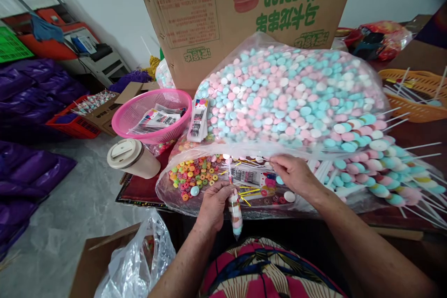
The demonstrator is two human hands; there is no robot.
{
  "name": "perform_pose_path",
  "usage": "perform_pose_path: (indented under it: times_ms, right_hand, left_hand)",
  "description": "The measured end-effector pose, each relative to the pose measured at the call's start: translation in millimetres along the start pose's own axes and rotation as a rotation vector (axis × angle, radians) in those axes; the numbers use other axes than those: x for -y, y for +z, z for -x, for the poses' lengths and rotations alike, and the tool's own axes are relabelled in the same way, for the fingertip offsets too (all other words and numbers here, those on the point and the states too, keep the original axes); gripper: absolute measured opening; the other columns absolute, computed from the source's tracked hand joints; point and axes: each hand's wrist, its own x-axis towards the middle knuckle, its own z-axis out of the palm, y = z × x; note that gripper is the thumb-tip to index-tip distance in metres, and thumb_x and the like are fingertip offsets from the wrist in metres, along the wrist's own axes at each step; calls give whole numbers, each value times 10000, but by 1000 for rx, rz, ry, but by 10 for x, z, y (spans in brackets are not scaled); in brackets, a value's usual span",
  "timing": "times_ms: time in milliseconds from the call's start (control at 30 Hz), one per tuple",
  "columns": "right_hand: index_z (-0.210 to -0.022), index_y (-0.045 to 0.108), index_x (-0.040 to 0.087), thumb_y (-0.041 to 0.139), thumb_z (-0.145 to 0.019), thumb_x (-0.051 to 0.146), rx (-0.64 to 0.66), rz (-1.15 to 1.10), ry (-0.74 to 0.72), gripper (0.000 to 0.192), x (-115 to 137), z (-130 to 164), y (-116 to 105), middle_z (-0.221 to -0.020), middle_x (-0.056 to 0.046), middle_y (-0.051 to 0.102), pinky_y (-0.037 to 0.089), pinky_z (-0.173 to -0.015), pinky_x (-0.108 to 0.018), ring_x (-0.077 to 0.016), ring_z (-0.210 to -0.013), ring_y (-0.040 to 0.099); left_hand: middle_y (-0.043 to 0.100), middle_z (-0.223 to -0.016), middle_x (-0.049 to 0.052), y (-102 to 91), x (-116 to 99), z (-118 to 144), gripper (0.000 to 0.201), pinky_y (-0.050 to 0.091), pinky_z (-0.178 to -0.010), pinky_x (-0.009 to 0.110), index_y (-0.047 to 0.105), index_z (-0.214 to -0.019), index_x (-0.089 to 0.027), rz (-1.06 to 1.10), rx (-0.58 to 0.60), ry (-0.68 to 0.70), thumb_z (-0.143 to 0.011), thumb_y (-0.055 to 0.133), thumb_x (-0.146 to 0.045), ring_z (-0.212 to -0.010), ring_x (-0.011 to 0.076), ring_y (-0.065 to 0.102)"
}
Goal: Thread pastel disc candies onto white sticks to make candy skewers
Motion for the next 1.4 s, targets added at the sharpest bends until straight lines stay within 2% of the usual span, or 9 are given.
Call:
perform_pose_path:
  times_ms: [167,267,400,600,867,1100,1200,1267,1400]
  right_hand:
    - [-930,668,208,375,-883,236,214,-312,-209,298,515,227,-17,-670,0,606,424,-591,-213,-117,-604,542]
    - [-1092,629,206,375,-877,204,189,-463,-188,333,716,295,155,-767,-28,624,446,-676,-255,-141,-722,568]
    - [-1209,528,192,401,-875,238,143,-564,-6,360,708,321,379,-634,17,544,422,-572,-254,-129,-574,497]
    - [-1297,331,176,403,-890,240,280,-822,50,418,599,355,391,-575,63,478,395,-533,-237,-113,-538,464]
    - [-1460,27,160,411,-873,257,310,-704,119,708,581,395,373,-529,67,486,385,-479,-251,-133,-470,458]
    - [-1409,252,142,411,-874,267,-13,-486,90,572,660,506,448,-602,21,556,427,-557,-261,-144,-535,508]
    - [-957,619,176,420,-884,312,77,-509,27,252,662,493,358,-554,11,534,397,-499,-235,-128,-505,485]
    - [-699,612,192,445,-874,319,146,-474,-79,273,646,451,253,-558,-5,548,396,-526,-240,-129,-534,492]
    - [-811,625,216,452,-886,346,315,-606,-265,230,644,323,76,-707,-10,644,449,-630,-248,-128,-630,571]
  left_hand:
    - [566,-545,-6,76,-38,36,97,347,-485,197,650,-591,-133,-30,43,17,-591,713,-205,-483,72,450]
    - [573,-550,-5,124,-38,80,92,374,-525,214,663,-609,-135,-46,108,52,-607,696,-221,-500,83,464]
    - [582,-558,-6,130,27,143,117,373,-542,216,658,-612,-132,-4,125,9,-589,705,-236,-502,81,463]
    - [592,-540,2,111,120,147,152,390,-545,232,623,-609,-135,14,162,-35,-606,705,-263,-496,105,505]
    - [522,-456,-23,114,57,276,239,255,-338,198,580,-624,-148,-199,343,-75,-735,607,-358,-301,66,403]
    - [513,-483,-36,139,122,274,307,276,-264,189,530,-587,-156,31,242,-49,-666,699,-400,-282,61,383]
    - [532,-474,-22,122,59,245,262,330,-313,189,562,-583,-140,95,252,-132,-597,755,-317,-333,74,438]
    - [575,-507,2,97,-15,230,255,431,-419,220,605,-622,-124,113,316,-259,-529,799,-261,-425,103,527]
    - [618,-580,37,75,-160,221,335,497,-538,292,641,-719,-111,115,506,-395,-493,833,-266,-520,151,597]
